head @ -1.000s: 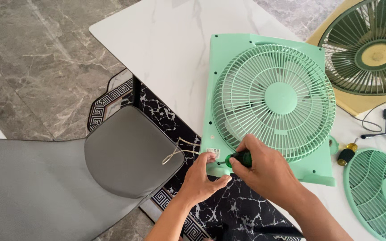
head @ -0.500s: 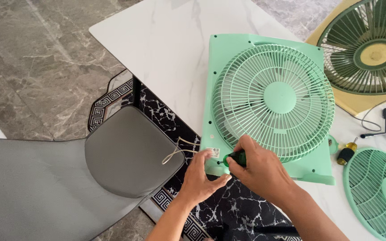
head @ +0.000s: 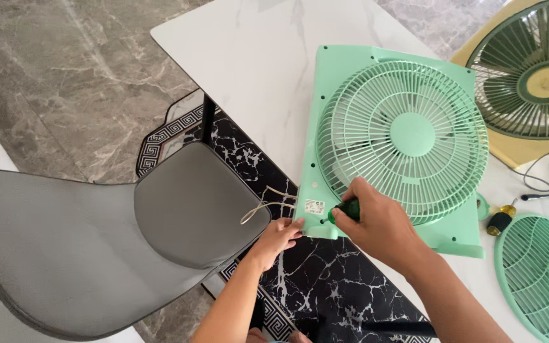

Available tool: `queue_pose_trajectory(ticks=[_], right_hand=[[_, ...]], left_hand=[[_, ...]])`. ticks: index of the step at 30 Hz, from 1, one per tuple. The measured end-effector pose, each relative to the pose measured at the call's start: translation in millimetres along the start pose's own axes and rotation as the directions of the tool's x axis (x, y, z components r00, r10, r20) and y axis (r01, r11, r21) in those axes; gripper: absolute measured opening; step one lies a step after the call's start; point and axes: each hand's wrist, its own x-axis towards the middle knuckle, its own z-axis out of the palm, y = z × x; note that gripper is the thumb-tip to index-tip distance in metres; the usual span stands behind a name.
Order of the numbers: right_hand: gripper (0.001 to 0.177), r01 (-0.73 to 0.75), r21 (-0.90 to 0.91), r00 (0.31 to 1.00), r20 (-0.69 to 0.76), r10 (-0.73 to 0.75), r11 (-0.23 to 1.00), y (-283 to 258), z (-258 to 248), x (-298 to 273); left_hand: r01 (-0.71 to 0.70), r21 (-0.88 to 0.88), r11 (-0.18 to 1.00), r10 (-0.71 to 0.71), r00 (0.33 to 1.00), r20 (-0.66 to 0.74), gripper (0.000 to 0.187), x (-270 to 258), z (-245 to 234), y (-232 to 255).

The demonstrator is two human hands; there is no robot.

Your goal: The person assembles a mint green box fan on a white table. They place the fan head onto the base and use a screwdriver to tighten multiple screws around the perimeter to secure the assembly.

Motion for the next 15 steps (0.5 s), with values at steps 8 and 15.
queue_pose_trajectory(ticks=[8,15], right_hand=[[0.031,0.195,0.026,0.981,-0.021,-0.194,0.98,8,6,-4],[0.035,0.134,-0.034,0.991,0.012,-0.133,0.99,12,3,-6]], left_hand=[[-0.015,0.015,1.0,0.017,0.993,-0.116,0.066,-9,12,5],[-0.601,0.657,0.455,0.86,0.489,-0.148,0.046,-56,44,53]])
